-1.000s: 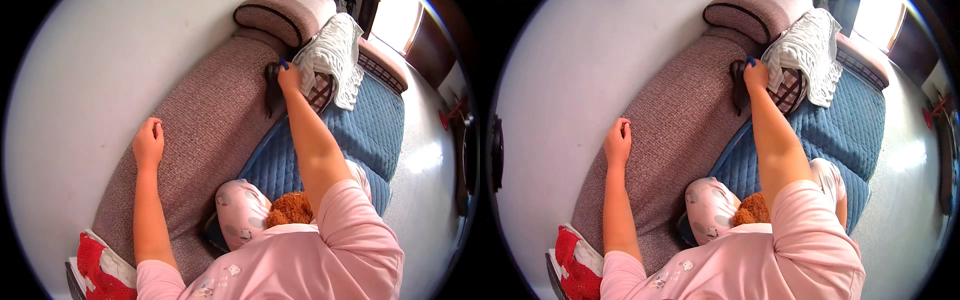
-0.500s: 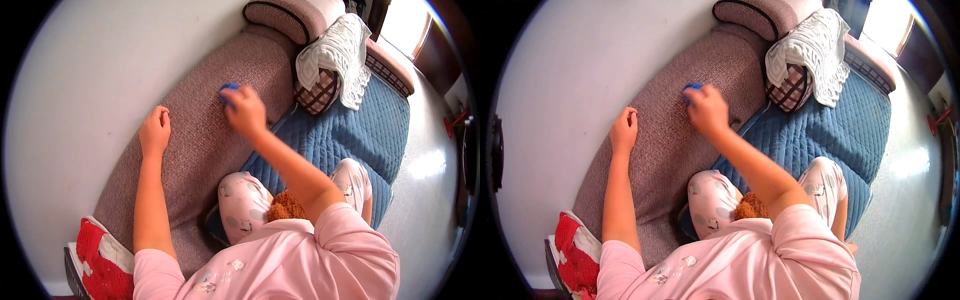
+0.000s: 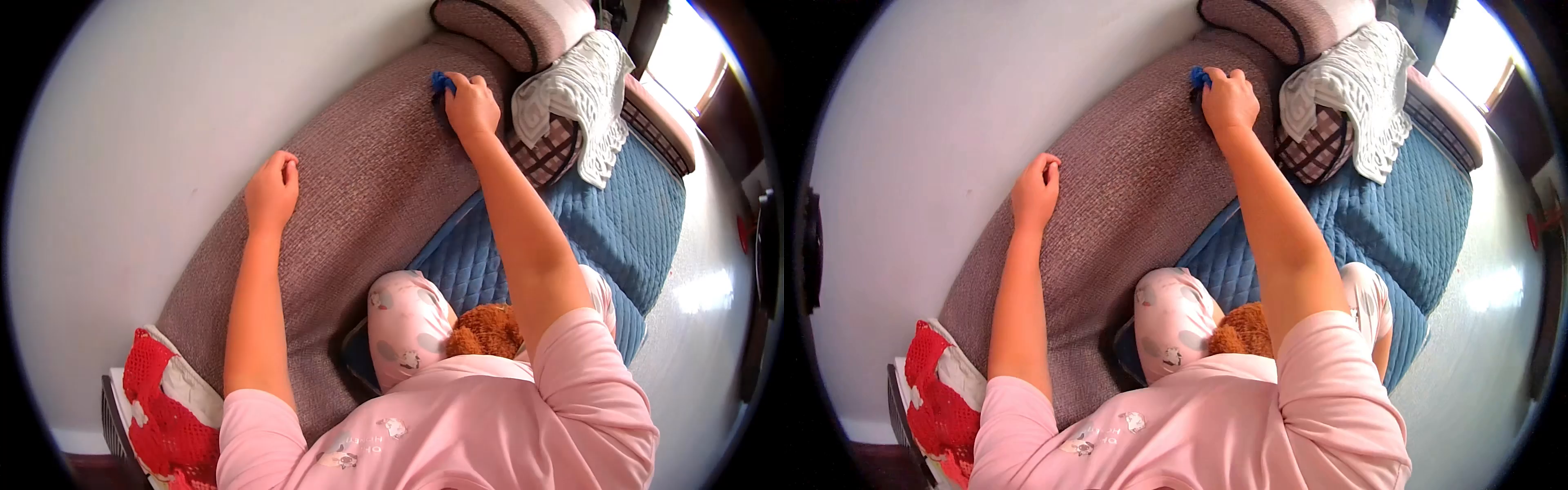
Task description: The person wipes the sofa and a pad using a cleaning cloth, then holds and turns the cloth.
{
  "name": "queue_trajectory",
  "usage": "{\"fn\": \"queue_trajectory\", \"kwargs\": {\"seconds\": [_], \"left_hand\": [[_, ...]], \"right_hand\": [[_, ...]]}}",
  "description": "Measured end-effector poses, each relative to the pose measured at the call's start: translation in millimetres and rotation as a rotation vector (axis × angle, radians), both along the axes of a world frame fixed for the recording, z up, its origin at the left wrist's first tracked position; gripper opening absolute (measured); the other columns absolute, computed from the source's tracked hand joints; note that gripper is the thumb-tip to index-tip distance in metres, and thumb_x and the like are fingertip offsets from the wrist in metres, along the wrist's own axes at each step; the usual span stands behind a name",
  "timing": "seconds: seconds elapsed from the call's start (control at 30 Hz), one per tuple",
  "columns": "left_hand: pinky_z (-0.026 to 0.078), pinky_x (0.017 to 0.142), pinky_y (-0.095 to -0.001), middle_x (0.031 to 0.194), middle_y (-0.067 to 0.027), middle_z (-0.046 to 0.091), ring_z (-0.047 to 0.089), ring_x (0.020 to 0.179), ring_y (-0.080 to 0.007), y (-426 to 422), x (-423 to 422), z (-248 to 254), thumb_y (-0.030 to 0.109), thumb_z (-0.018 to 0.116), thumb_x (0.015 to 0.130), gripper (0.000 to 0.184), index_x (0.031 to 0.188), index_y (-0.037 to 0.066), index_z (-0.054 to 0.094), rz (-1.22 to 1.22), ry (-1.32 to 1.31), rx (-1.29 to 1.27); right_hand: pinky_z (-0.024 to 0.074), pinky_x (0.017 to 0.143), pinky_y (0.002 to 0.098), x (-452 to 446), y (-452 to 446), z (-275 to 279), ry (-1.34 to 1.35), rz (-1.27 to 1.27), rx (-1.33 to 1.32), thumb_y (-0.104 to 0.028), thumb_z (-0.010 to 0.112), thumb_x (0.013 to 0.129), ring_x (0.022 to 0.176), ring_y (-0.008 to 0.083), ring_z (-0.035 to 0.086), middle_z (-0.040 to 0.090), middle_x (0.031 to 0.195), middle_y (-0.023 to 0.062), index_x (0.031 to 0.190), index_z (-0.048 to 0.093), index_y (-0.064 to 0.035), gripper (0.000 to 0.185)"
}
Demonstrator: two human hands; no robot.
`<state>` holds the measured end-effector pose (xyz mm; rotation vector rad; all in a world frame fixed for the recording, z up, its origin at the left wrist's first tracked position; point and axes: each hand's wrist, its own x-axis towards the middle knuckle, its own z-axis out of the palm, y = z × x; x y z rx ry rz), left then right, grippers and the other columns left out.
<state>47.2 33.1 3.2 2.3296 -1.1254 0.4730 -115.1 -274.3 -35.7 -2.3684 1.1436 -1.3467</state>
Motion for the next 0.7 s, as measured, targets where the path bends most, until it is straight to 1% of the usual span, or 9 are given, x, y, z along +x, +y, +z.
{"fn": "queue_trajectory", "kwargs": {"seconds": [0.23, 0.33, 0.43, 0.47, 0.53, 0.57, 0.6, 0.63, 0.7], "left_hand": [[0.053, 0.073, -0.0442, 0.093, -0.0114, 0.073, 0.068, 0.080, -0.0327, -1, 3, -2, 0.019, 0.060, 0.099, 0.013, 0.102, 0.009, 0.068, 0.023, 0.066, 0.000], [0.053, 0.071, -0.0385, 0.088, -0.0087, 0.073, 0.069, 0.077, -0.0236, 8, 5, -5, 0.021, 0.060, 0.101, 0.016, 0.107, 0.009, 0.069, -0.091, -0.060, -0.072], [0.049, 0.075, -0.0251, 0.090, -0.0003, 0.066, 0.057, 0.082, -0.0069, 20, -25, -6, 0.031, 0.055, 0.110, 0.032, 0.120, 0.004, 0.068, -0.199, 0.523, -0.650], [0.049, 0.081, -0.0260, 0.100, -0.0022, 0.067, 0.057, 0.086, -0.0093, 25, -39, -10, 0.034, 0.057, 0.109, 0.039, 0.130, 0.003, 0.063, -0.252, 0.549, -0.691], [0.047, 0.106, -0.0395, 0.137, -0.0177, 0.057, 0.056, 0.127, -0.0288, 21, -96, -1, 0.038, 0.066, 0.103, 0.065, 0.153, 0.004, 0.043, -0.239, 0.565, -0.485], [0.044, 0.112, -0.0483, 0.146, -0.0261, 0.049, 0.047, 0.140, -0.0421, 22, -102, -11, 0.028, 0.071, 0.099, 0.073, 0.158, 0.004, 0.035, -0.316, 0.163, -0.300], [0.044, 0.113, -0.0480, 0.150, -0.0261, 0.048, 0.047, 0.141, -0.0427, 18, -113, -7, 0.023, 0.074, 0.097, 0.075, 0.158, 0.006, 0.034, -0.242, 0.087, -0.279], [0.044, 0.113, -0.0478, 0.153, -0.0261, 0.046, 0.047, 0.142, -0.0434, 17, -121, -3, 0.018, 0.076, 0.095, 0.077, 0.159, 0.008, 0.033, -0.166, 0.016, -0.255], [0.044, 0.113, -0.0494, 0.149, -0.0276, 0.048, 0.049, 0.138, -0.0454, 14, -111, -5, 0.011, 0.076, 0.091, 0.080, 0.158, 0.006, 0.032, -0.140, 0.052, -0.259]], "right_hand": [[0.0596, 0.073, 0.0464, 5, 175, -4, 0.123, 0.488, -0.076, -0.013, 0.060, 0.089, 0.098, 0.0332, 0.064, 0.061, 0.104, 0.0121, 0.099, 0.069, -0.0132, 0.014], [0.0565, 0.086, 0.0467, -11, 238, -12, -0.001, 0.948, 0.166, -0.018, 0.078, 0.081, 0.099, 0.0349, 0.066, 0.063, 0.103, 0.0123, 0.115, 0.073, -0.0153, 0.035], [0.0545, 0.092, 0.0473, -5, 241, -21, -0.333, 0.868, 0.472, -0.021, 0.077, 0.086, 0.104, 0.0380, 0.066, 0.065, 0.111, 0.0158, 0.122, 0.072, -0.0137, 0.037], [0.0522, 0.098, 0.0461, -5, 229, -16, -0.384, 0.827, 0.616, -0.024, 0.078, 0.088, 0.110, 0.0386, 0.064, 0.063, 0.121, 0.0204, 0.134, 0.066, -0.0114, 0.049], [0.0481, 0.106, 0.0420, -9, 208, -3, -0.528, 1.069, 1.102, -0.038, 0.066, 0.101, 0.127, 0.0309, 0.058, 0.053, 0.143, 0.0224, 0.149, 0.053, -0.0084, 0.057], [0.0457, 0.109, 0.0405, -19, 200, 13, -0.620, 1.298, 1.505, -0.041, 0.058, 0.107, 0.134, 0.0265, 0.053, 0.046, 0.153, 0.0214, 0.153, 0.047, -0.0071, 0.059], [0.0477, 0.107, 0.0407, -33, 198, 34, -0.617, 1.375, 1.652, -0.049, 0.048, 0.110, 0.130, 0.0244, 0.058, 0.058, 0.142, 0.0195, 0.150, 0.052, -0.0059, 0.059], [0.0477, 0.107, 0.0407, -31, 191, 33, -0.604, 1.372, 1.662, -0.049, 0.048, 0.110, 0.130, 0.0244, 0.058, 0.058, 0.142, 0.0195, 0.150, 0.052, -0.0059, 0.059], [0.0486, 0.104, 0.0430, -15, 165, 34, -0.237, 1.100, 0.784, -0.045, 0.055, 0.107, 0.120, 0.0344, 0.065, 0.071, 0.121, 0.0207, 0.133, 0.067, -0.0061, 0.049]]}}
